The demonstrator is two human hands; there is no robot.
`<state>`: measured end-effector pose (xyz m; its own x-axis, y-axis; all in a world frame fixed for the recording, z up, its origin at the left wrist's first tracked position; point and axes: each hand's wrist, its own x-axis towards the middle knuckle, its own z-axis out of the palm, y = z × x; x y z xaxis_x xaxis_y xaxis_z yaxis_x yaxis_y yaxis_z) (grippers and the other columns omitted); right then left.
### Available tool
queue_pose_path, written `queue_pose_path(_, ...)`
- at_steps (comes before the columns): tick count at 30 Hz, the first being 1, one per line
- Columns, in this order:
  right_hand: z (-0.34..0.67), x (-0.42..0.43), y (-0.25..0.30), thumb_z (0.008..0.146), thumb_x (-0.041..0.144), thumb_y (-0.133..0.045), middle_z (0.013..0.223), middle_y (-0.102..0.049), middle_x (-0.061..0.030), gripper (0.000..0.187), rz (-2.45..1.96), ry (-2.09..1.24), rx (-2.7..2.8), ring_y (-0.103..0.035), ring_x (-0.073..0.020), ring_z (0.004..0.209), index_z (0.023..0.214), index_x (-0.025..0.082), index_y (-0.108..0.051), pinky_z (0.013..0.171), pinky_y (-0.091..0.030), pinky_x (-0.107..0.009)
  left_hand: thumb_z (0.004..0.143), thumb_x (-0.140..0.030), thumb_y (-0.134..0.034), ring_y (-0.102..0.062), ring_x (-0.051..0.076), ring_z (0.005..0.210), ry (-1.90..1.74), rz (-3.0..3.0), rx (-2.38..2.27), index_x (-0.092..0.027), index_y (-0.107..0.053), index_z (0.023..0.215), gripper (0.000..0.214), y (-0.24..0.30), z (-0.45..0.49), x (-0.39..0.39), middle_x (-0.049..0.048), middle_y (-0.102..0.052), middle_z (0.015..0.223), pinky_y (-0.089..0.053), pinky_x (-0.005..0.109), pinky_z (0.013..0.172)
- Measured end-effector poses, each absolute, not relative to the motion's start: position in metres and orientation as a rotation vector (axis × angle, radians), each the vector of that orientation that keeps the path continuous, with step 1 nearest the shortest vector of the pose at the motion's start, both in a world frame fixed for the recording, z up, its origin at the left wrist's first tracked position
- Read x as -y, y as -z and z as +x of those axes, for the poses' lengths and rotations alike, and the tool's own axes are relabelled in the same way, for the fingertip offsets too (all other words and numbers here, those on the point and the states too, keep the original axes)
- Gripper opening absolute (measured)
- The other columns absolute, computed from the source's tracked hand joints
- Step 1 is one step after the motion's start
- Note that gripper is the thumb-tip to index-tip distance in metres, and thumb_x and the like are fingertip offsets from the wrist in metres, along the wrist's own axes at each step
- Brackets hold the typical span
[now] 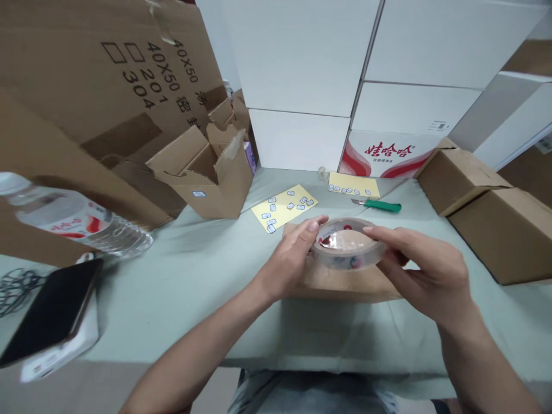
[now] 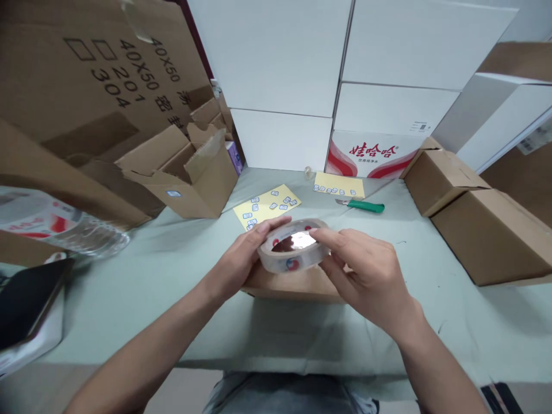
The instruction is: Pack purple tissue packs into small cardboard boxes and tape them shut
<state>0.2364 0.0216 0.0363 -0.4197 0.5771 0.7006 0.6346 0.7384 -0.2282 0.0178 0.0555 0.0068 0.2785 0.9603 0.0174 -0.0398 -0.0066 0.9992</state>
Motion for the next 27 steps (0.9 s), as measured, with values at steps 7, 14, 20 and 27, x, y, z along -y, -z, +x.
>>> queue_pose_path(7,0.242,-0.017,-0.05,0.096,0.017,-0.061,0.069,-0.063,0.0022,0.011,-0.965,-0.124,2.226,-0.046,-0.0088,0.049,0.104,0.02,-0.067,0.047,-0.037,-0.022,0.088,-0.045,-0.054,-0.066,0.027,0.103,-0.989,1.414,-0.725,-0.019,-0.076,0.084,0.034,-0.019,0.015,-0.052,0.007,-0.076,0.095,-0.048,0.037,0.094)
queue_pose_path(14,0.234,-0.018,-0.052,0.1,0.022,-0.056,0.074,-0.068,-0.0011,0.009,-0.958,0.024,2.307,-0.057,-0.012,0.058,0.101,0.021,-0.064,0.052,-0.042,-0.024,0.066,-0.036,-0.058,-0.058,0.017,0.059,-0.772,1.358,-0.808,-0.017,-0.068,0.064,0.022,-0.048,0.019,-0.054,0.0031,-0.065,0.061,-0.044,0.03,0.064)
queue_pose_path(20,0.232,-0.018,-0.053,0.101,0.022,-0.053,0.076,-0.068,-0.001,0.01,-0.956,0.043,2.334,-0.059,-0.0131,0.063,0.099,0.02,-0.063,0.056,-0.043,-0.025,0.066,-0.036,-0.055,-0.054,0.016,0.055,-0.636,1.456,-0.823,-0.019,-0.061,0.058,0.02,-0.058,0.021,-0.058,0.0027,-0.062,0.055,-0.042,0.029,0.06)
queue_pose_path(27,0.232,-0.018,-0.051,0.1,0.022,-0.055,0.08,-0.072,-0.0026,0.012,-0.955,0.017,2.328,-0.064,-0.0151,0.067,0.107,0.022,-0.064,0.059,-0.048,-0.026,0.059,-0.032,-0.051,-0.045,0.014,0.05,-0.633,1.391,-0.824,-0.02,-0.061,0.058,0.016,-0.059,0.025,-0.054,0.0007,-0.055,0.047,-0.035,0.026,0.051)
